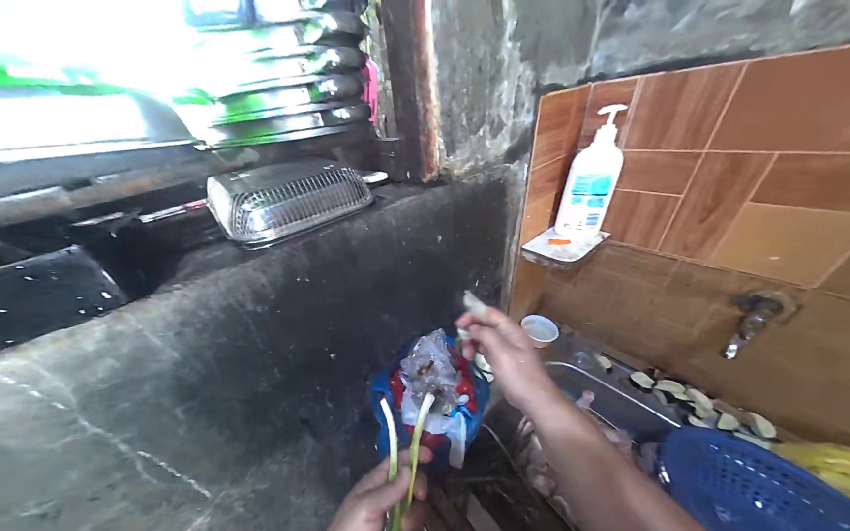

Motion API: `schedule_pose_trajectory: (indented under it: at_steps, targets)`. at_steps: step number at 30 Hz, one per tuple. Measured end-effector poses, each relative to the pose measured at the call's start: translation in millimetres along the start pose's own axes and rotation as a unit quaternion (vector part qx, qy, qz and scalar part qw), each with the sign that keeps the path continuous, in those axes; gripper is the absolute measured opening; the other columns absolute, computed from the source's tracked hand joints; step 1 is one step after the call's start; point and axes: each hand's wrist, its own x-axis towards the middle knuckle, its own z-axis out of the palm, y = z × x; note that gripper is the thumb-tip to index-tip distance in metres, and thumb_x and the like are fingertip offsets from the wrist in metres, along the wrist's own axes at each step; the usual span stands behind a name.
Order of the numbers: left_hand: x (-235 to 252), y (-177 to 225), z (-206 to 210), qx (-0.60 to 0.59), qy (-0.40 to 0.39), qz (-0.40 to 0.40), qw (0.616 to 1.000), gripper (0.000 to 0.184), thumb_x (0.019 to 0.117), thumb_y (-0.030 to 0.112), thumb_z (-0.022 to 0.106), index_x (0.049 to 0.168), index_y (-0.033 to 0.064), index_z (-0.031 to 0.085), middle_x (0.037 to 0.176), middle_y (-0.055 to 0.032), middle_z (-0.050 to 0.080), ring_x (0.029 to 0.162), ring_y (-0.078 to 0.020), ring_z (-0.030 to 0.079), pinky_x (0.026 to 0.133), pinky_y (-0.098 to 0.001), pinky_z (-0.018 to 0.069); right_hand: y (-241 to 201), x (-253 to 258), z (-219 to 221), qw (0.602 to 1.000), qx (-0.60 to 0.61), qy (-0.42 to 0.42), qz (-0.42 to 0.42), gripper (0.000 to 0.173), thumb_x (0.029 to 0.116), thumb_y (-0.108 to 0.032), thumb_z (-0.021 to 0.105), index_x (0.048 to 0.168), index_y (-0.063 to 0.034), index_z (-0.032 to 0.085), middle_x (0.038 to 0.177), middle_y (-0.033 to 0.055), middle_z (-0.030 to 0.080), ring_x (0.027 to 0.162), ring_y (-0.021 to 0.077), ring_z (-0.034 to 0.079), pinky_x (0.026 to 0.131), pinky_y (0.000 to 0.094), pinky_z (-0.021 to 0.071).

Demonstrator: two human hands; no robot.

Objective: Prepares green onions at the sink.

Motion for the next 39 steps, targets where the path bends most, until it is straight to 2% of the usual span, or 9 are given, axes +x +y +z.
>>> schedule_pose_trajectory:
  at_steps: [3, 5, 10, 16, 21, 25, 33, 36, 39]
  targets:
    - [-1, 11, -14, -0.117, -0.068, 0.015, 0.991, 0.027, 0.1063, 0.024, 0.052, 0.126, 0.0092, 0.063, 0.085, -0.0009, 0.067, 0.061, -0.0061, 0.063, 0.057, -0.0194, 0.0555, -9, 27, 16, 0.885, -0.364, -0.255, 0.134, 0.076, 0.0969, -0.023, 0.071, 0.158, -0.001, 0.032, 0.132, 0.0282, 0.061, 0.121, 0.0428, 0.061, 0.104, 0.0607, 0.0474]
    - [3, 24, -11, -0.089, -0.071, 0.049, 0.992, 0.028, 0.1045, 0.021, 0.057, 0.13, 0.009, 0.061, 0.088, -0.0017, 0.068, 0.065, -0.008, 0.065, 0.061, -0.0216, 0.0575, -16, 30, 17, 0.857, -0.413, -0.268, 0.154, 0.061, 0.0965, -0.026, 0.072, 0.147, 0.0002, 0.05, 0.131, 0.0269, 0.063, 0.124, 0.0442, 0.059, 0.105, 0.0639, 0.0452]
    - [51, 59, 48, -0.001, 0.0, 0.076, 0.997, 0.048, 0.0993, -0.002, 0.054, 0.145, 0.0083, 0.043, 0.11, -0.0121, 0.072, 0.088, -0.023, 0.074, 0.074, -0.0365, 0.0643, -14, 22, -56, 0.947, -0.319, 0.043, 0.013, 0.032, 0.1092, -0.026, 0.052, 0.118, -0.0062, 0.075, 0.107, 0.0179, 0.075, 0.104, 0.0358, 0.071, 0.096, 0.0596, 0.0528]
    - [156, 64, 157, 0.015, -0.011, 0.068, 0.998, 0.041, 0.1071, -0.002, 0.041, 0.146, 0.0127, 0.04, 0.116, -0.0163, 0.07, 0.098, -0.031, 0.074, 0.085, -0.0446, 0.0631, 79, 20, -231, 0.756, -0.591, 0.203, 0.195, 0.056, 0.1107, -0.025, 0.044, 0.158, 0.0026, 0.034, 0.168, 0.0241, 0.025, 0.158, 0.0466, 0.009, 0.121, 0.0736, -0.0002]
    - [255, -7, 223, 0.019, -0.032, 0.014, 0.999, 0.034, 0.111, 0.012, 0.041, 0.145, 0.0123, 0.042, 0.1, -0.0121, 0.064, 0.079, -0.0218, 0.069, 0.074, -0.0379, 0.0616, 113, -37, -308, 0.727, -0.544, 0.307, 0.284, 0.06, 0.1113, -0.036, 0.042, 0.165, -0.0146, 0.025, 0.169, 0.0194, 0.026, 0.157, 0.0449, 0.015, 0.117, 0.0795, 0.0069]
    - [316, -113, 247, 0.005, -0.01, -0.079, 0.997, 0.03, 0.1141, 0.021, 0.032, 0.138, 0.0039, 0.039, 0.09, -0.0095, 0.058, 0.07, -0.0168, 0.063, 0.067, -0.0326, 0.058, 104, -67, -279, 0.802, -0.235, 0.379, 0.396, 0.056, 0.1141, -0.037, 0.024, 0.15, 0.0013, 0.044, 0.141, 0.0292, 0.056, 0.129, 0.0434, 0.058, 0.106, 0.06, 0.0462]
    - [365, -228, 292, 0.046, -0.04, -0.182, 0.981, 0.04, 0.1145, 0.033, 0.029, 0.112, -0.0005, 0.051, 0.076, -0.0071, 0.056, 0.06, -0.015, 0.058, 0.06, -0.0311, 0.0548, 164, -103, -263, 0.84, -0.099, 0.201, 0.494, 0.067, 0.1112, -0.051, 0.031, 0.133, 0.0057, 0.059, 0.122, 0.0277, 0.065, 0.11, 0.0378, 0.065, 0.099, 0.0559, 0.0491]
    - [402, -223, 293, 0.073, 0.011, -0.171, 0.982, 0.046, 0.1141, 0.036, 0.031, 0.126, -0.0043, 0.05, 0.082, -0.0126, 0.053, 0.062, -0.0201, 0.051, 0.06, -0.0379, 0.05, 161, -117, -272, 0.839, -0.071, 0.164, 0.514, 0.059, 0.1102, -0.054, 0.034, 0.121, -0.0041, 0.064, 0.084, 0.0069, 0.056, 0.066, 0.0171, 0.052, 0.066, 0.0367, 0.0482]
    - [438, -202, 287, 0.002, 0.062, -0.149, 0.987, 0.046, 0.1132, 0.045, 0.022, 0.094, 0.0093, 0.044, 0.056, 0.0028, 0.034, 0.04, -0.008, 0.034, 0.039, -0.0239, 0.035, 160, -132, -270, 0.852, 0.022, 0.149, 0.501, 0.05, 0.1109, -0.051, 0.035, 0.121, -0.0075, 0.058, 0.072, -0.001, 0.048, 0.052, 0.0104, 0.046, 0.053, 0.0281, 0.0457]
